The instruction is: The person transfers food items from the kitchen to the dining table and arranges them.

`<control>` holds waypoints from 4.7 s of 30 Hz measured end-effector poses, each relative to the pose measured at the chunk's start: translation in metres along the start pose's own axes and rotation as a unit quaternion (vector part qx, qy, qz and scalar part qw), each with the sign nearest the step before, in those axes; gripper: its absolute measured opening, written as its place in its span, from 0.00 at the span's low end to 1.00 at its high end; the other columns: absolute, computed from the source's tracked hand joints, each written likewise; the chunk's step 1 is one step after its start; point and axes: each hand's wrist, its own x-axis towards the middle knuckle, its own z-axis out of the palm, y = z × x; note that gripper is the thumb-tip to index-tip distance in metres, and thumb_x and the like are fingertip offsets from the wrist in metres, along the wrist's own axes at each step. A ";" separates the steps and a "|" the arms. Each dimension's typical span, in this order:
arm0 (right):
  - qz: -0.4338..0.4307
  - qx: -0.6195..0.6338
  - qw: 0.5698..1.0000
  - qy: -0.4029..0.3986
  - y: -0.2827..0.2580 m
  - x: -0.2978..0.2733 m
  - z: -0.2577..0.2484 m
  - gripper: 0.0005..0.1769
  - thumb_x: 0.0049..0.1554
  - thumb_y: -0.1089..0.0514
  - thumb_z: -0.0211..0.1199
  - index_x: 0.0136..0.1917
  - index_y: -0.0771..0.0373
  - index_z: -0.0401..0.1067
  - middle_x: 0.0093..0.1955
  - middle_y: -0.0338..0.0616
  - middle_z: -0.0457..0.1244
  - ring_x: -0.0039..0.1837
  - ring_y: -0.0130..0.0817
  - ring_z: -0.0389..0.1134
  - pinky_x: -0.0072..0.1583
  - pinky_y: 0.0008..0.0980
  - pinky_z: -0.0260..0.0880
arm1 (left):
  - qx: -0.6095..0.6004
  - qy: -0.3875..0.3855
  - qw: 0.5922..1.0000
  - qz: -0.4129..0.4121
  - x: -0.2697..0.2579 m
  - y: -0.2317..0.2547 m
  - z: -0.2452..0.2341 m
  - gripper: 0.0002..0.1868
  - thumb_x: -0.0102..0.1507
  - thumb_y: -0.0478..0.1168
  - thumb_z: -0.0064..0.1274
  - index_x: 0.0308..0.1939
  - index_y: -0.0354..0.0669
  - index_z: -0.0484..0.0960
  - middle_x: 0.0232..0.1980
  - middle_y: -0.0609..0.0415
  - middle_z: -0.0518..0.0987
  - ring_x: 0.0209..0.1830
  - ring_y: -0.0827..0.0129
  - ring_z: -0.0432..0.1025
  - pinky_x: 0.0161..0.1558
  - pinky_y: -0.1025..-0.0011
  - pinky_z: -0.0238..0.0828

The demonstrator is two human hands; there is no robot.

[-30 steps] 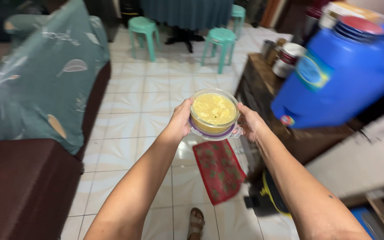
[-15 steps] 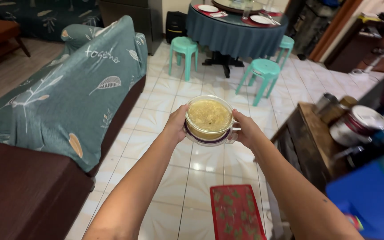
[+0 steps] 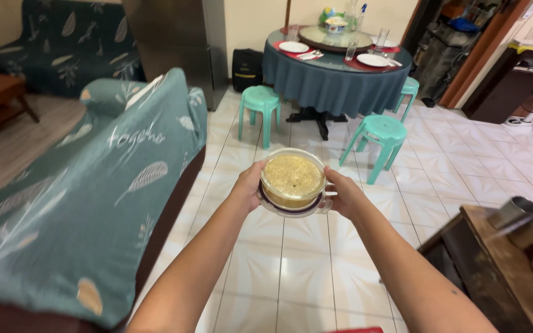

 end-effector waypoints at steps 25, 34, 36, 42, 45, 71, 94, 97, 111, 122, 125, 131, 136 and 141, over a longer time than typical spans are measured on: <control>0.001 0.023 0.998 0.051 -0.195 0.516 -0.021 0.26 0.64 0.38 0.51 0.59 0.61 0.70 0.53 0.54 0.60 0.50 0.51 0.65 0.44 0.44 0.70 | 0.001 -0.042 0.999 -0.021 0.542 0.140 0.062 0.22 0.69 0.50 0.47 0.56 0.36 0.79 0.55 0.47 0.82 0.54 0.61 0.77 0.55 0.60 0.76; 0.011 0.030 0.996 0.086 -0.280 0.681 -0.029 0.25 0.62 0.38 0.53 0.59 0.60 0.68 0.53 0.55 0.60 0.48 0.49 0.66 0.43 0.43 0.69 | 0.007 -0.082 0.996 -0.038 0.757 0.178 0.090 0.20 0.67 0.47 0.43 0.56 0.39 0.79 0.54 0.46 0.83 0.52 0.59 0.79 0.52 0.58 0.79; -0.003 0.016 0.996 0.090 -0.303 0.714 -0.031 0.27 0.64 0.38 0.51 0.59 0.63 0.71 0.53 0.56 0.61 0.48 0.50 0.67 0.43 0.41 0.70 | 0.047 -0.047 0.997 -0.041 0.795 0.196 0.106 0.20 0.67 0.50 0.48 0.55 0.39 0.80 0.54 0.49 0.82 0.50 0.61 0.78 0.51 0.60 0.78; -0.009 0.040 0.993 0.112 -0.350 0.830 -0.051 0.27 0.64 0.38 0.50 0.59 0.63 0.71 0.52 0.56 0.61 0.46 0.48 0.65 0.42 0.41 0.69 | 0.054 -0.071 0.993 -0.071 0.919 0.228 0.144 0.21 0.67 0.51 0.50 0.54 0.39 0.81 0.52 0.49 0.83 0.48 0.61 0.79 0.50 0.59 0.78; -0.016 0.051 0.991 0.120 -0.368 0.890 -0.070 0.27 0.64 0.38 0.50 0.59 0.63 0.71 0.51 0.56 0.61 0.46 0.49 0.65 0.42 0.41 0.68 | 0.057 -0.088 0.993 -0.061 0.990 0.229 0.161 0.21 0.67 0.51 0.51 0.54 0.38 0.82 0.51 0.50 0.84 0.48 0.62 0.78 0.49 0.62 0.78; -0.008 0.042 0.988 0.151 -0.540 1.377 -0.267 0.28 0.65 0.39 0.48 0.62 0.64 0.70 0.56 0.55 0.63 0.47 0.46 0.67 0.43 0.43 0.72 | 0.004 -0.129 0.987 -0.097 1.518 0.221 0.338 0.22 0.69 0.46 0.42 0.59 0.35 0.77 0.56 0.45 0.82 0.54 0.60 0.77 0.54 0.62 0.77; 0.057 0.083 0.972 0.214 -0.553 1.653 -0.360 0.27 0.65 0.39 0.50 0.62 0.63 0.69 0.55 0.48 0.64 0.51 0.47 0.64 0.45 0.43 0.66 | 0.065 -0.102 0.981 -0.150 1.780 0.193 0.389 0.25 0.69 0.51 0.41 0.66 0.44 0.75 0.68 0.48 0.77 0.67 0.61 0.70 0.66 0.61 0.66; 0.069 0.070 0.971 0.218 -0.549 1.672 -0.369 0.28 0.65 0.38 0.49 0.63 0.62 0.70 0.55 0.45 0.64 0.52 0.42 0.63 0.47 0.39 0.67 | 0.075 -0.069 0.981 -0.165 1.792 0.187 0.390 0.26 0.70 0.52 0.42 0.68 0.45 0.73 0.70 0.47 0.74 0.69 0.60 0.69 0.68 0.60 0.63; 0.083 0.003 0.971 0.222 -0.560 1.700 -0.368 0.30 0.66 0.40 0.44 0.67 0.63 0.69 0.64 0.46 0.65 0.66 0.42 0.63 0.66 0.53 0.60 | 0.144 -0.047 0.981 -0.123 1.827 0.173 0.394 0.29 0.69 0.52 0.37 0.74 0.49 0.66 0.74 0.49 0.68 0.72 0.62 0.63 0.70 0.61 0.57; 0.082 -0.058 0.970 0.221 -0.560 1.710 -0.376 0.31 0.66 0.41 0.44 0.68 0.68 0.68 0.64 0.50 0.65 0.58 0.41 0.66 0.64 0.43 0.65 | 0.159 -0.049 0.978 -0.123 1.843 0.166 0.389 0.28 0.69 0.49 0.36 0.71 0.42 0.70 0.70 0.45 0.73 0.68 0.60 0.68 0.67 0.61 0.64; 0.083 -0.073 0.972 0.209 -0.563 1.711 -0.381 0.31 0.66 0.41 0.46 0.66 0.69 0.68 0.64 0.50 0.65 0.58 0.42 0.66 0.63 0.44 0.66 | 0.162 -0.053 0.977 -0.129 1.849 0.167 0.385 0.27 0.69 0.49 0.38 0.69 0.42 0.70 0.68 0.45 0.75 0.66 0.60 0.70 0.66 0.61 0.66; 0.053 -0.136 0.956 0.254 -0.578 1.734 -0.408 0.31 0.65 0.38 0.50 0.63 0.68 0.71 0.60 0.52 0.66 0.55 0.41 0.65 0.57 0.45 0.68 | 0.250 -0.002 0.960 -0.127 1.855 0.196 0.397 0.23 0.67 0.48 0.42 0.57 0.34 0.79 0.56 0.43 0.81 0.54 0.59 0.74 0.55 0.60 0.70; -0.016 -0.057 0.955 0.291 -0.602 1.773 -0.428 0.23 0.62 0.45 0.56 0.63 0.62 0.71 0.56 0.51 0.67 0.49 0.40 0.67 0.50 0.40 0.70 | 0.341 -0.021 0.939 0.048 1.916 0.184 0.406 0.17 0.64 0.41 0.47 0.45 0.29 0.83 0.43 0.43 0.83 0.39 0.61 0.70 0.43 0.63 0.69; -0.027 0.034 0.961 0.274 -0.635 1.793 -0.426 0.23 0.64 0.50 0.55 0.67 0.64 0.65 0.53 0.49 0.65 0.46 0.39 0.70 0.48 0.37 0.75 | 0.359 -0.012 0.932 0.053 1.943 0.193 0.457 0.15 0.61 0.39 0.49 0.49 0.38 0.83 0.35 0.53 0.82 0.33 0.69 0.72 0.35 0.69 0.69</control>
